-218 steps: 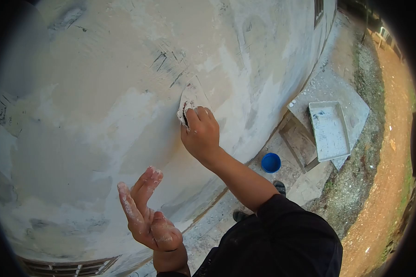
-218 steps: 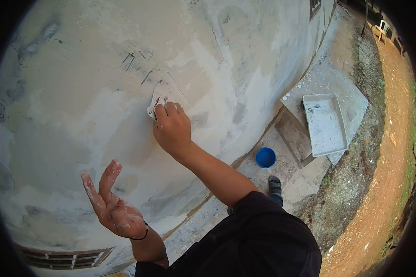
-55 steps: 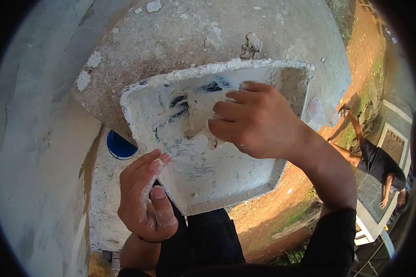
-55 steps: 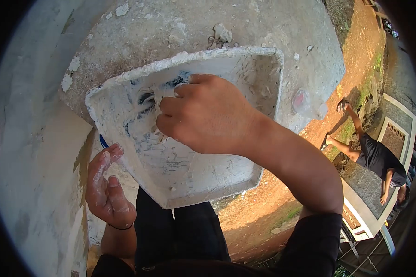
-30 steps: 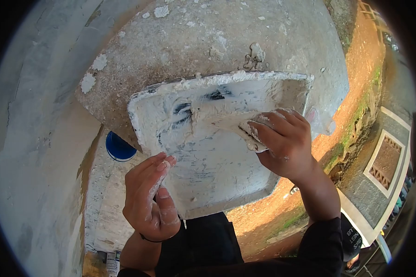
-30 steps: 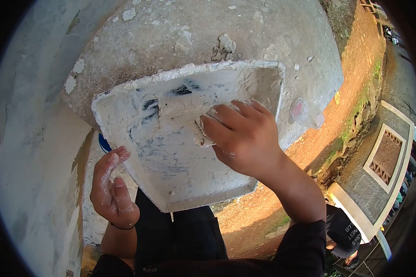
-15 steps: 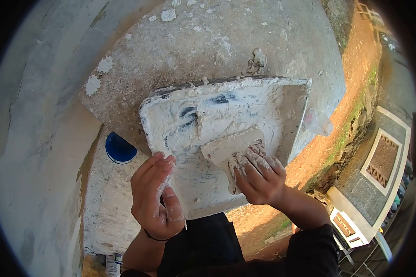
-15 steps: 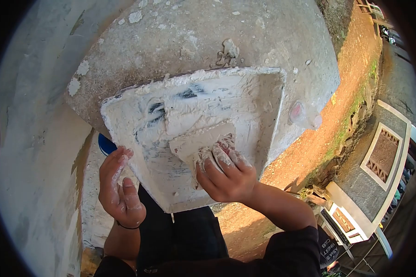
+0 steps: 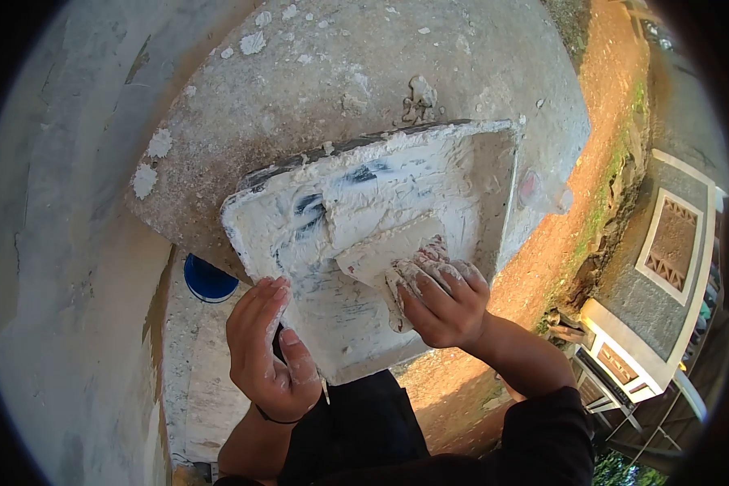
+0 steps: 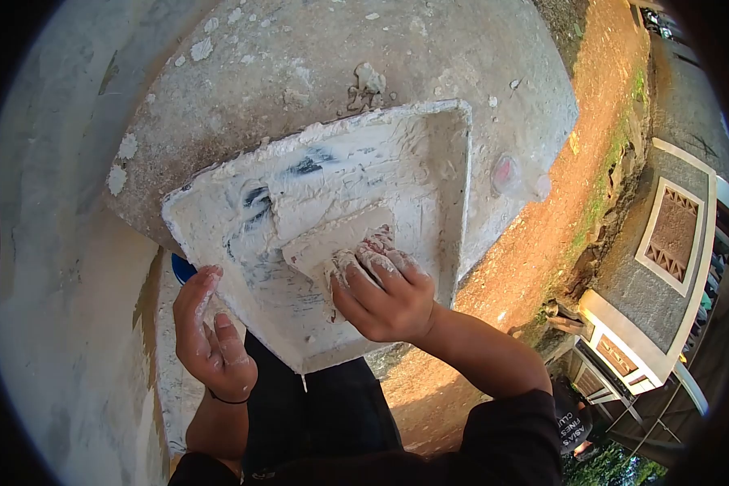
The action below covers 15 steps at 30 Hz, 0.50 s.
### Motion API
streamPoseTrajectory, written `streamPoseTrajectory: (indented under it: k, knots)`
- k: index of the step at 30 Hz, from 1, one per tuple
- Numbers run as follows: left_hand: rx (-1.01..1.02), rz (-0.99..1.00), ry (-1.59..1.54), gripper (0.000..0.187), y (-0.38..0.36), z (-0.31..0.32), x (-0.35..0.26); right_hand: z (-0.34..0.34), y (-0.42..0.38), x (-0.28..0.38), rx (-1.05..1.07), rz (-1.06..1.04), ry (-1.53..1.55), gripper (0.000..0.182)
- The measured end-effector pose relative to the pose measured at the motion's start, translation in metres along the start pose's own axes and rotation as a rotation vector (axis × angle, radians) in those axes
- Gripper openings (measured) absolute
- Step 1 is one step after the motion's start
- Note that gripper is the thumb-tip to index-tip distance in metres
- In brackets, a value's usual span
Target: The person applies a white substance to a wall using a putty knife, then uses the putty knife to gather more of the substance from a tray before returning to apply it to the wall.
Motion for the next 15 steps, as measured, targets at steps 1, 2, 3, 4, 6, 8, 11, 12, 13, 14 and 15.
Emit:
streamPoseTrajectory:
  k: [1,2,3,4,6,8,11,12,13,14,15]
  knots:
    - [-0.012,-0.003,0.005,0.036,0.000,0.000,0.000,-0.001,-0.001,0.002,0.003,0.002,-0.010,0.025]
    - [-0.012,0.002,-0.002,0.036,0.000,0.000,-0.001,-0.001,-0.002,0.002,0.016,0.072,-0.002,0.021]
    - [-0.006,-0.004,0.004,0.036,0.000,0.000,-0.002,-0.002,-0.003,0.002,0.027,0.140,0.009,0.018]
    - [0.000,-0.010,0.014,0.035,0.001,-0.001,-0.002,-0.001,-0.004,0.004,0.023,0.140,0.006,0.018]
    - [0.005,-0.005,-0.005,0.034,0.002,-0.003,-0.001,0.002,-0.006,0.006,0.046,0.219,0.015,0.017]
    - [0.015,0.001,-0.025,0.034,0.003,-0.005,-0.001,0.002,0.004,0.005,0.050,0.172,0.013,0.021]
    - [0.057,0.033,-0.015,0.032,0.003,-0.005,-0.002,0.004,0.015,0.002,0.035,0.082,-0.011,0.024]
    - [0.061,0.047,-0.014,0.032,0.002,-0.005,-0.003,0.003,0.018,0.003,0.007,0.034,-0.033,0.024]
    - [0.064,0.059,-0.013,0.032,0.001,-0.004,-0.004,0.002,0.020,0.003,0.011,0.032,-0.039,0.024]
    - [0.061,0.062,-0.021,0.032,0.001,-0.004,-0.004,0.001,0.022,0.003,0.031,0.074,-0.052,0.025]
    - [0.055,0.079,-0.010,0.032,0.000,-0.003,-0.004,0.001,0.025,0.001,0.048,0.116,-0.067,0.026]
Point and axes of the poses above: each hand's wrist, its own y-axis towards the middle knuckle, its own z-axis out of the palm, x = y × z, the point moved 4 cm from there along y, towards the middle knuckle, and after that the axes turned 4 degrees about z, right-handed, at the moved point
